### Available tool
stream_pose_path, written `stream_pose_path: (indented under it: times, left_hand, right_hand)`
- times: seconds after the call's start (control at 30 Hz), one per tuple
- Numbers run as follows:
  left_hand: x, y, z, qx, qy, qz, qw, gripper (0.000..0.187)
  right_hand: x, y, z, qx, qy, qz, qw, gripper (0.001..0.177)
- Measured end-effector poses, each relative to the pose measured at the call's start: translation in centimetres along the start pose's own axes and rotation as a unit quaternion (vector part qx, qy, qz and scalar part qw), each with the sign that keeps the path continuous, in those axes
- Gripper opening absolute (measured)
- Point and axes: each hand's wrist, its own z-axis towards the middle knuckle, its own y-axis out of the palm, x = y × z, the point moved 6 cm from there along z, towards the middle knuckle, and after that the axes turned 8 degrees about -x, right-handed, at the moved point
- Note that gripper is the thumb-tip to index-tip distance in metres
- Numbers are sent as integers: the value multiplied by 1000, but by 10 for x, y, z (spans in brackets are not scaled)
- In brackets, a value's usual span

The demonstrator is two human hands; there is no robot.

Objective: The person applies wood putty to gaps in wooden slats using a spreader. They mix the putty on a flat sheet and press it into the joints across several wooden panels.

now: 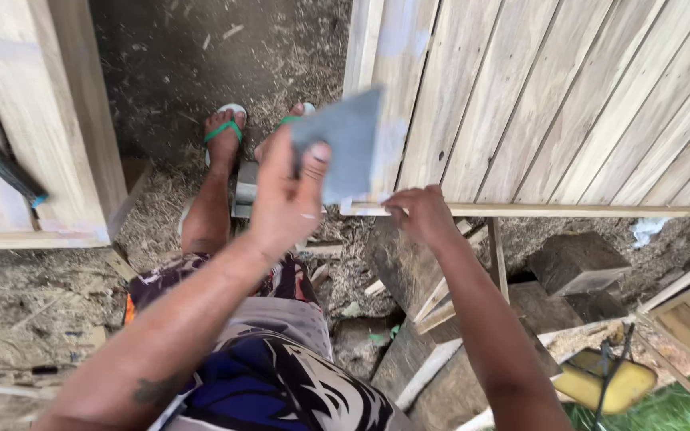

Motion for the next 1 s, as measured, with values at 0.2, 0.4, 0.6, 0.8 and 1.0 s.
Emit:
stream_pose_path:
  times: [0.2, 0.4, 0.6, 0.8, 1.0]
  left_hand:
    - [-70, -50, -23, 1, -105, -181, 978, 29]
    - [-104, -70, -63, 25, -176, -168, 970, 26]
    - [-102, -57, -74, 4, -175, -162, 971, 26]
    - [-97, -48, -72, -12, -186, -164, 969, 27]
    - [-102, -53, -74, 7, -183, -171, 968, 28]
  right_hand:
    - [78, 104, 66, -80, 86, -52, 992, 17]
    - [101, 156, 68, -109, 132, -39, 984, 23]
    - [82, 154, 53, -151, 110, -64, 980, 41]
    - [93, 124, 56, -160, 168, -33, 972, 25]
    - [99, 139, 77, -134, 142, -49, 980, 29]
